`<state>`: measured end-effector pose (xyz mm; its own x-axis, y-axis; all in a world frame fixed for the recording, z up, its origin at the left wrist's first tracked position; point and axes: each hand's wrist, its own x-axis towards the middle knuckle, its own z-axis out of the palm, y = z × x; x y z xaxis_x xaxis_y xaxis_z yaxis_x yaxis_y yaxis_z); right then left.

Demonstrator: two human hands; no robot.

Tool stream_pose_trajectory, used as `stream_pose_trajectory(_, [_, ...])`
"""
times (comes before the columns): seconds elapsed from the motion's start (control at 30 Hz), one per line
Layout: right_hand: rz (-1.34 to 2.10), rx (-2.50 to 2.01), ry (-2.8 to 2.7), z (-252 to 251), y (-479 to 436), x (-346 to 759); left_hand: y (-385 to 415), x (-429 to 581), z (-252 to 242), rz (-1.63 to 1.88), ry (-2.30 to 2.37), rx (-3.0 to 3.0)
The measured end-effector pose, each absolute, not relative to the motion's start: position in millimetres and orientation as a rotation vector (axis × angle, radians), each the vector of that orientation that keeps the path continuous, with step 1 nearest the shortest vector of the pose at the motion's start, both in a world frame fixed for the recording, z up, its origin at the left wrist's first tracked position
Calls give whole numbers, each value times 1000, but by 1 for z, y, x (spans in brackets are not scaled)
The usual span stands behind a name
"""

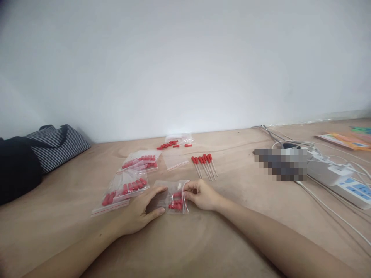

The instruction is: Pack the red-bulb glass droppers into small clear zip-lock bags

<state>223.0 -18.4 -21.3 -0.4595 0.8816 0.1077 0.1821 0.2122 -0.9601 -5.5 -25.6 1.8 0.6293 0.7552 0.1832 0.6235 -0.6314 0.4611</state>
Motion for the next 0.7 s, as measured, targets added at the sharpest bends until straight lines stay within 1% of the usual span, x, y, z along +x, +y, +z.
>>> stream_pose_trajectory(0.07, [1359,-1020,-1757,-20,-17,227,-26,-6,3,504,1109,2493])
stream_pose_trajectory(0.13, [1299,-1132,-1686,-20,-10,235,-26,-6,4,484,1112,2494])
stream_pose_trajectory(0.17, [1183,-1201,-1650,-19,-6,241,-25,-6,4,474,1110,2501])
stream_pose_trajectory(0.3, [498,-1548,-1516,-18,19,271,-24,-6,3,433,1074,2574])
stream_pose_trajectory(0.37, [341,-1774,-1505,-18,30,284,-24,-5,2,415,1073,2602])
stream_pose_trajectory(0.47, [333,-1968,-1542,-19,38,295,-23,-5,1,407,1084,2616])
stream_pose_trajectory(0.7, [449,-2125,-1595,-14,42,311,-23,-5,1,409,1093,2629])
